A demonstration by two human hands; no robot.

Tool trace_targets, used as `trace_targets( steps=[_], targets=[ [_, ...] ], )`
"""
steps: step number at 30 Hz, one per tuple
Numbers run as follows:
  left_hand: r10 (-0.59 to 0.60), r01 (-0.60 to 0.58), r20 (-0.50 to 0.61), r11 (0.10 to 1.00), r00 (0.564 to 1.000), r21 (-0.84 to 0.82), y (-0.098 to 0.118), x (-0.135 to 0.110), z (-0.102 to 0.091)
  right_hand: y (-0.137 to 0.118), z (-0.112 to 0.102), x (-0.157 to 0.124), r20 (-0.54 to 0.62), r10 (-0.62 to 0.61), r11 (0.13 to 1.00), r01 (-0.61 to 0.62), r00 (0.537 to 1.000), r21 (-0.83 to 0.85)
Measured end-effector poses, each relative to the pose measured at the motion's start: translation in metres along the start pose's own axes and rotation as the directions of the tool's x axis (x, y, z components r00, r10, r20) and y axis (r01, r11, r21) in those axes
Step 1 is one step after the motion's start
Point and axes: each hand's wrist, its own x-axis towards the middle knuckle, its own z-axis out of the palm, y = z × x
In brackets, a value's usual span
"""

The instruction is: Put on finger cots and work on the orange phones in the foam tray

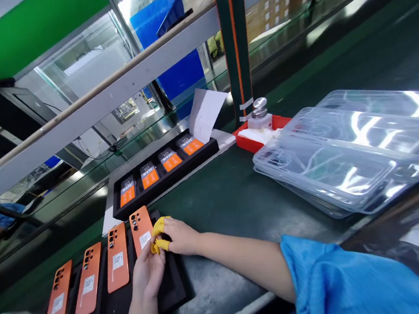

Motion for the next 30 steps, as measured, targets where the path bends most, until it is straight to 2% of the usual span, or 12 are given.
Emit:
trace_targets(
  steps=[4, 8, 11, 15, 20, 23, 26, 30],
  targets=[
    [0.06, -0.06, 0.008, 0.995, 0.998, 0.078, -0.003, -0.0003, -0.001, -0.0013, 0.0015, -0.0004, -0.019, 0.074, 0.995, -0.075, 0.997, -0.068],
    [0.062, -0.081, 0.12, 0.984, 0.991, 0.158, -0.0068, -0.0044, -0.0026, -0.0008, 0.0035, -0.0001, -0.014, 0.175, 0.979, -0.176, 0.984, -0.101],
    [0.074, -0.1, 0.139, 0.978, 0.987, 0.185, -0.0076, -0.0068, -0.0017, -0.0006, 0.0033, 0.0018, -0.021, 0.216, 0.975, -0.214, 0.976, 0.051],
    [0.091, -0.099, 0.057, 0.982, 0.994, 0.163, -0.0052, -0.0056, 0.0002, 0.0002, 0.0034, 0.0051, -0.076, 0.277, 0.914, -0.238, 0.958, 0.33],
    [0.028, -0.027, -0.009, 0.996, 1.0, 0.081, -0.0007, -0.0033, -0.0005, 0.0018, 0.0046, 0.0062, -0.142, 0.364, 0.858, -0.273, 0.92, 0.435],
    [-0.024, 0.026, 0.046, 0.999, 0.999, -0.041, 0.0008, -0.0041, -0.0014, 0.0012, 0.0051, 0.0045, -0.232, 0.311, 0.909, -0.218, 0.922, 0.355],
    [-0.065, 0.069, 0.106, 0.997, 0.992, -0.033, 0.0001, -0.0052, -0.0009, -0.0007, 0.0068, 0.0028, -0.239, 0.222, 0.952, -0.158, 0.945, 0.262],
    [0.055, -0.066, 0.094, 0.991, 0.994, 0.114, -0.0027, -0.0056, -0.0015, -0.0021, 0.0092, 0.0034, -0.182, 0.272, 0.91, -0.192, 0.945, 0.367]
  ],
)
